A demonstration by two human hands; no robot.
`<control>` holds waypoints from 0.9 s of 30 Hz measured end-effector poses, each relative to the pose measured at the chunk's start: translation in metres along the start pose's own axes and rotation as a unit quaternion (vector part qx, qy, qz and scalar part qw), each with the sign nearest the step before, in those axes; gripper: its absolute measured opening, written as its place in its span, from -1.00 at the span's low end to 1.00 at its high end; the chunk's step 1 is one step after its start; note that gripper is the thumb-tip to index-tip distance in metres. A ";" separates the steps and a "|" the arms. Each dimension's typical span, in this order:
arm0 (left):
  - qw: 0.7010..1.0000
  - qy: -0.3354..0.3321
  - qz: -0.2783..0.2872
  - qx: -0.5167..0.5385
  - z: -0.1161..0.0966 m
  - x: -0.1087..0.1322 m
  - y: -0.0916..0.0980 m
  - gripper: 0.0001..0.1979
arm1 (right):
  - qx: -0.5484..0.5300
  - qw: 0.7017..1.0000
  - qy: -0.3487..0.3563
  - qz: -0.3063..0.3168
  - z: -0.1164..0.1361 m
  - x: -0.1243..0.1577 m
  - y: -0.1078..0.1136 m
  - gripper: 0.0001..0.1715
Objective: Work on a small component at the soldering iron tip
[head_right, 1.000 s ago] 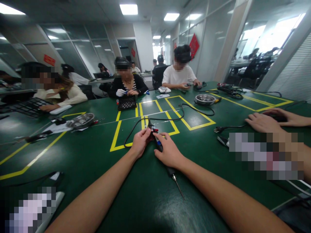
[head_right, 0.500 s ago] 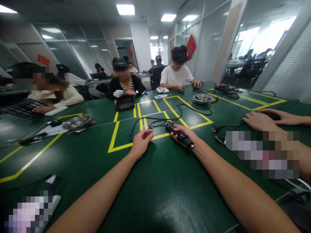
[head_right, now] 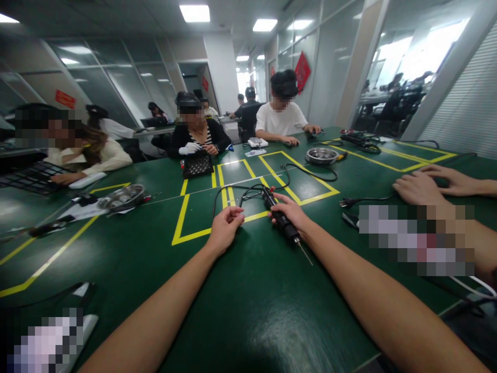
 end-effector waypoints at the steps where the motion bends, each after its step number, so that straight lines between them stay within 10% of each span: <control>1: 1.000 0.002 0.002 0.005 0.000 0.000 0.000 -0.76 | 0.021 1.000 0.018 0.007 0.000 0.004 -0.005 -0.25; 10: 0.993 0.044 -0.015 0.112 0.010 -0.004 -0.005 -0.66 | 0.148 0.982 0.057 0.097 -0.021 0.034 -0.052 -0.06; 21: 0.995 0.055 -0.010 0.084 0.006 -0.003 -0.005 -0.42 | 0.211 0.963 0.119 0.120 -0.035 0.045 -0.062 0.02; 27: 0.993 0.053 -0.017 0.107 0.003 -0.001 -0.005 -0.45 | 0.144 0.982 0.043 0.118 -0.041 0.038 -0.063 0.11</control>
Point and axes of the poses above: each hand's wrist, its own x-axis away from the middle knuckle, its own y-axis out of the back of the hand, z = x × y, the point moved 2 cm from there along -x, towards the middle knuckle
